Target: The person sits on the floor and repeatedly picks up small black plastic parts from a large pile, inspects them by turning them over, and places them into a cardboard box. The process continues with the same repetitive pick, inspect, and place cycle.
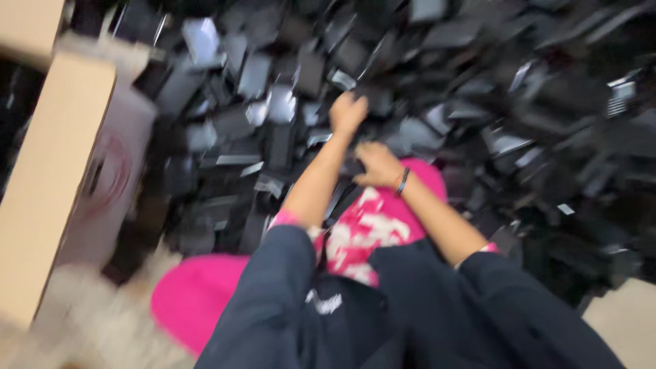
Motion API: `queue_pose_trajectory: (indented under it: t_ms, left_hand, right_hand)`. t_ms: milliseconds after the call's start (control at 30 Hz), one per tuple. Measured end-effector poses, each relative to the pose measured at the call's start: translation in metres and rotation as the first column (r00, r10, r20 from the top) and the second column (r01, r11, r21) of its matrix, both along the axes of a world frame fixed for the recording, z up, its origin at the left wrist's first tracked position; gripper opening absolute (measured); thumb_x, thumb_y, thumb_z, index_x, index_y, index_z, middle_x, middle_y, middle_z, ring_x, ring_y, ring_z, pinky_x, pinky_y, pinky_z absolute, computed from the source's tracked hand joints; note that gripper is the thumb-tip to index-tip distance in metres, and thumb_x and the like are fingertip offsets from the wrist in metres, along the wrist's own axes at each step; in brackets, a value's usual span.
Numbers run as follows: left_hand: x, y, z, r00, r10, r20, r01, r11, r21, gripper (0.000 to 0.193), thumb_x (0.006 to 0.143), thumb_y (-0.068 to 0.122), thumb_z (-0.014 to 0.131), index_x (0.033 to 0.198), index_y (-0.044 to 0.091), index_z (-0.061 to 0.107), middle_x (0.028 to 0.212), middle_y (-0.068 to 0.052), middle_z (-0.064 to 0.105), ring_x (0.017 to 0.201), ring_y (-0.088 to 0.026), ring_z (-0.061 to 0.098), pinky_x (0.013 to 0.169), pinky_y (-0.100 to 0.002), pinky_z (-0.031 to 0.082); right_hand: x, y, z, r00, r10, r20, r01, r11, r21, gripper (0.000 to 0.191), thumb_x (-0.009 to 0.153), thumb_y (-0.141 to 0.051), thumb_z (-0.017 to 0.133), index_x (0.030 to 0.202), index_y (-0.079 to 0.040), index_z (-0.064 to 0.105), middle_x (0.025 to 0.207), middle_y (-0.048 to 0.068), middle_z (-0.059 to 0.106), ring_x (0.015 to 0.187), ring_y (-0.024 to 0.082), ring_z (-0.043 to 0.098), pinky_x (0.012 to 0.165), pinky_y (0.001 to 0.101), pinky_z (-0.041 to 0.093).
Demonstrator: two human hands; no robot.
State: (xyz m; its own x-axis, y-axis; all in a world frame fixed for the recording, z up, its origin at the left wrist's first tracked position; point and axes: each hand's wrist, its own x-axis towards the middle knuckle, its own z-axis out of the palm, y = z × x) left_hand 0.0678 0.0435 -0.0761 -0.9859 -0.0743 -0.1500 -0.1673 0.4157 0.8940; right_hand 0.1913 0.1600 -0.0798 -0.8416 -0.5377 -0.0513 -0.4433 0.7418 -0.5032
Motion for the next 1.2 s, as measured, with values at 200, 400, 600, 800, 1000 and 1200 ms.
queue_pose_trajectory:
  t_ms: [200,400,600,800,1000,1200]
  left_hand:
    - [0.047,-0.121,0.05,0.974,-0.064,-0.218,0.037,0.991,-0.125,0.052,0.088,0.054,0.064,0.106,0.006,0.073,0.1,-0.019,0.074,0.096,-0.037,0.072,0.082,-0.046,0.054]
    - [0.109,-0.148,-0.019,0.992,0.077,-0.097,0.002,0.774,0.633,0.034,0.107,0.033,0.067,0.102,0.001,0.061,0.095,-0.008,0.06,0.084,-0.019,0.057,0.077,-0.039,0.049]
    - [0.121,-0.202,-0.034,0.999,0.028,0.023,-0.031,0.312,0.95,0.067,0.1,0.065,0.039,0.147,0.018,0.041,0.125,-0.007,0.058,0.11,-0.02,0.062,0.095,-0.038,0.052]
    - [0.094,-0.226,-0.032,0.999,0.021,-0.032,0.024,0.305,0.952,0.076,0.103,0.074,0.036,0.143,0.009,0.045,0.131,-0.01,0.056,0.12,-0.022,0.059,0.106,-0.041,0.049]
    - [0.082,-0.241,-0.045,0.994,0.091,-0.06,0.028,0.322,0.946,0.074,0.101,0.075,0.034,0.123,0.006,0.046,0.128,-0.014,0.062,0.122,-0.027,0.061,0.108,-0.045,0.051]
    - [0.079,-0.239,-0.029,0.975,0.219,-0.031,-0.066,0.422,0.904,0.08,0.103,0.074,0.027,0.126,0.001,0.051,0.131,-0.014,0.062,0.125,-0.025,0.061,0.111,-0.041,0.05]
  right_hand:
    - [0.015,0.015,0.089,0.911,-0.389,-0.136,0.309,0.863,-0.398,0.062,0.073,-0.043,0.085,0.122,-0.009,0.067,0.115,0.015,0.068,0.11,0.033,0.064,0.1,0.0423,0.05]
    - [0.049,-0.102,0.109,0.925,-0.379,0.021,0.323,0.757,-0.568,0.065,0.08,-0.043,0.081,0.132,-0.008,0.063,0.124,0.014,0.068,0.116,0.031,0.069,0.103,0.0392,0.054]
    - [0.063,-0.177,0.098,0.95,-0.312,-0.029,0.238,0.781,-0.578,0.066,0.083,-0.043,0.081,0.135,-0.008,0.06,0.125,0.014,0.067,0.119,0.029,0.067,0.108,0.0377,0.052]
    - [0.041,-0.204,0.092,0.936,-0.349,-0.043,0.275,0.803,-0.529,0.065,0.084,-0.044,0.08,0.137,-0.01,0.065,0.121,0.013,0.068,0.115,0.027,0.068,0.108,0.0365,0.054]
    - [0.014,-0.216,0.08,0.957,-0.283,0.062,0.273,0.811,-0.518,0.065,0.085,-0.048,0.079,0.136,-0.01,0.063,0.124,0.012,0.07,0.114,0.025,0.07,0.107,0.0359,0.054]
    - [0.007,-0.213,0.084,0.933,-0.358,-0.025,0.3,0.816,-0.494,0.064,0.084,-0.048,0.08,0.135,-0.012,0.063,0.123,0.013,0.069,0.117,0.029,0.069,0.105,0.0368,0.055]
